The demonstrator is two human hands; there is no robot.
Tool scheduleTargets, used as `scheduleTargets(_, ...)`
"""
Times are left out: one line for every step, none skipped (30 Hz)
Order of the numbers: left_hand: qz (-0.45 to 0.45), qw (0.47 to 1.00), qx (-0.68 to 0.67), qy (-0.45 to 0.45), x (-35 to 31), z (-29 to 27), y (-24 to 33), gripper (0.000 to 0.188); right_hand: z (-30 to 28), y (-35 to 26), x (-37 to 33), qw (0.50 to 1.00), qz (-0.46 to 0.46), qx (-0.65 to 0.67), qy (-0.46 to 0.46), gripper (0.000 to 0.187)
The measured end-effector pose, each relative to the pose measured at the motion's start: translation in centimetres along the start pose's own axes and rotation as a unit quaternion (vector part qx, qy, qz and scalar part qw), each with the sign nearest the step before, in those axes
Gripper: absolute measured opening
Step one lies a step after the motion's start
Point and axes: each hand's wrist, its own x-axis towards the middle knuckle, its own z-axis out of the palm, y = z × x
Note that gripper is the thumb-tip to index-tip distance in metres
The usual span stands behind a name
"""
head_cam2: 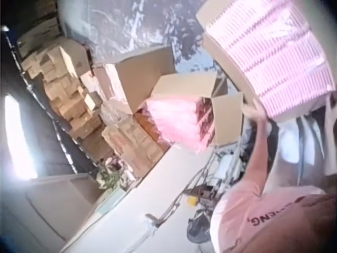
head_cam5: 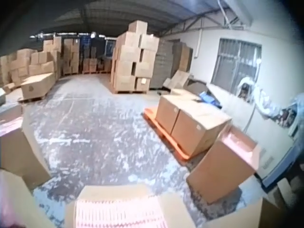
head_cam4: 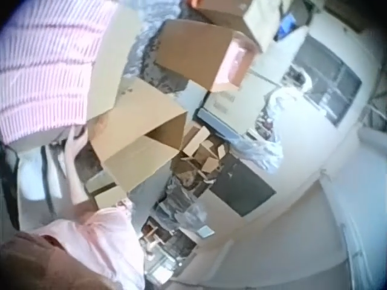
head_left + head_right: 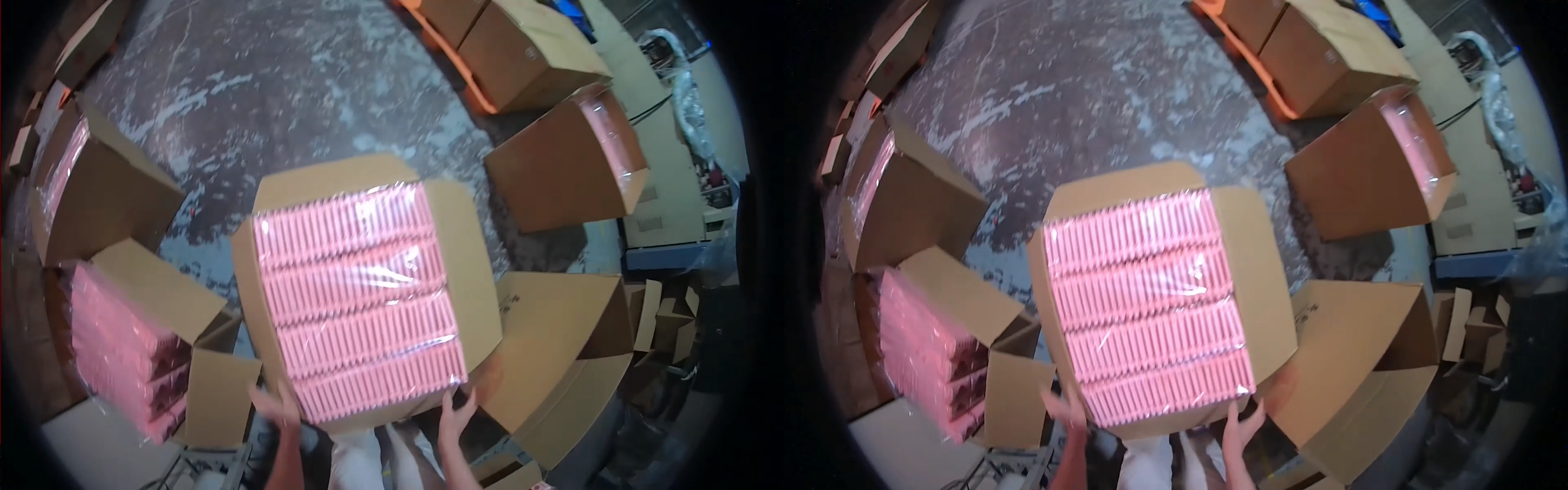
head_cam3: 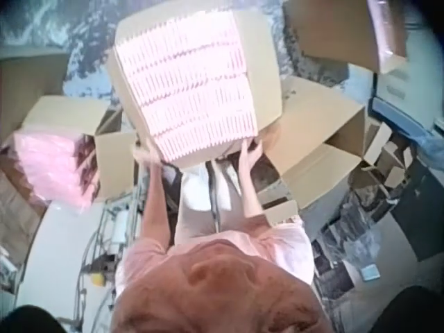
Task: Packaging pink products into plastic bags using a heat sealer and then placing them into cardboard boxes.
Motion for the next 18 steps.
scheduleTargets(-0.277,0.952,0.097,-0.091,-2.8,-0.8,-0.6,0.073,-0.1,-1.3,-0.2,0.954,0.264,0.122,-0.076,0.080)
scheduleTargets(-0.391,0.909,-0.098,-0.107,-5.8,-0.1,-5.1,0.081,0.0,-3.2,-0.6,0.818,0.499,0.237,-0.161,0.086)
scheduleTargets(-0.512,0.805,-0.270,-0.133,-5.9,0.0,-0.7,0.080,0.8,-1.5,0.4,0.799,0.434,0.362,-0.206,0.086)
scheduleTargets(-0.607,0.657,-0.421,-0.148,-5.5,-0.6,4.0,0.079,2.4,0.2,1.7,0.762,0.354,0.478,-0.256,0.085)
scheduleTargets(-0.601,0.660,-0.430,-0.139,-4.8,-0.3,3.9,0.079,4.8,-1.3,2.5,0.766,0.370,0.461,-0.252,0.079)
scheduleTargets(-0.556,0.668,-0.473,-0.143,-5.3,0.4,3.8,0.076,7.4,-0.1,3.0,0.775,0.334,0.495,-0.206,0.072)
scheduleTargets(-0.506,0.679,-0.515,-0.136,-4.7,0.8,3.7,0.074,7.7,-0.9,2.9,0.772,0.338,0.502,-0.194,0.068)
scheduleTargets(-0.502,0.680,-0.519,-0.128,-4.3,1.4,3.8,0.074,7.9,-1.6,3.1,0.768,0.344,0.509,-0.183,0.065)
scheduleTargets(-0.493,0.698,-0.503,-0.130,-4.1,1.5,4.3,0.070,7.9,-2.5,3.7,0.767,0.341,0.509,-0.189,0.065)
scheduleTargets(-0.483,0.718,-0.485,-0.131,-3.3,1.8,4.7,0.067,7.9,-4.1,4.7,0.750,0.380,0.506,-0.190,0.062)
scheduleTargets(-0.480,0.720,-0.485,-0.124,-2.0,2.4,4.9,0.067,8.1,-5.7,5.8,0.732,0.419,0.502,-0.191,0.060)
scheduleTargets(-0.457,0.708,-0.521,-0.136,-0.3,3.5,5.7,0.066,8.4,-7.9,7.3,0.730,0.417,0.504,-0.197,0.060)
scheduleTargets(-0.434,0.696,-0.552,-0.151,1.5,4.4,6.7,0.065,8.5,-10.2,8.8,0.752,0.386,0.492,-0.209,0.054)
scheduleTargets(-0.411,0.683,-0.580,-0.167,3.4,5.4,7.8,0.064,9.0,-12.3,10.6,0.771,0.357,0.479,-0.220,0.049)
scheduleTargets(-0.389,0.666,-0.608,-0.191,5.2,6.6,9.6,0.063,9.8,-13.9,13.2,0.768,0.353,0.486,-0.223,0.029)
scheduleTargets(-0.346,0.718,-0.563,-0.218,7.9,7.1,13.1,0.063,10.3,-16.5,15.9,0.772,0.337,0.480,-0.245,0.022)
scheduleTargets(-0.299,0.762,-0.517,-0.251,11.2,8.2,17.6,0.065,11.2,-19.8,18.9,0.792,0.319,0.469,-0.227,0.030)
scheduleTargets(-0.328,0.781,-0.480,-0.229,15.0,9.7,20.1,0.067,12.6,-23.7,20.9,0.798,0.279,0.479,-0.237,0.039)
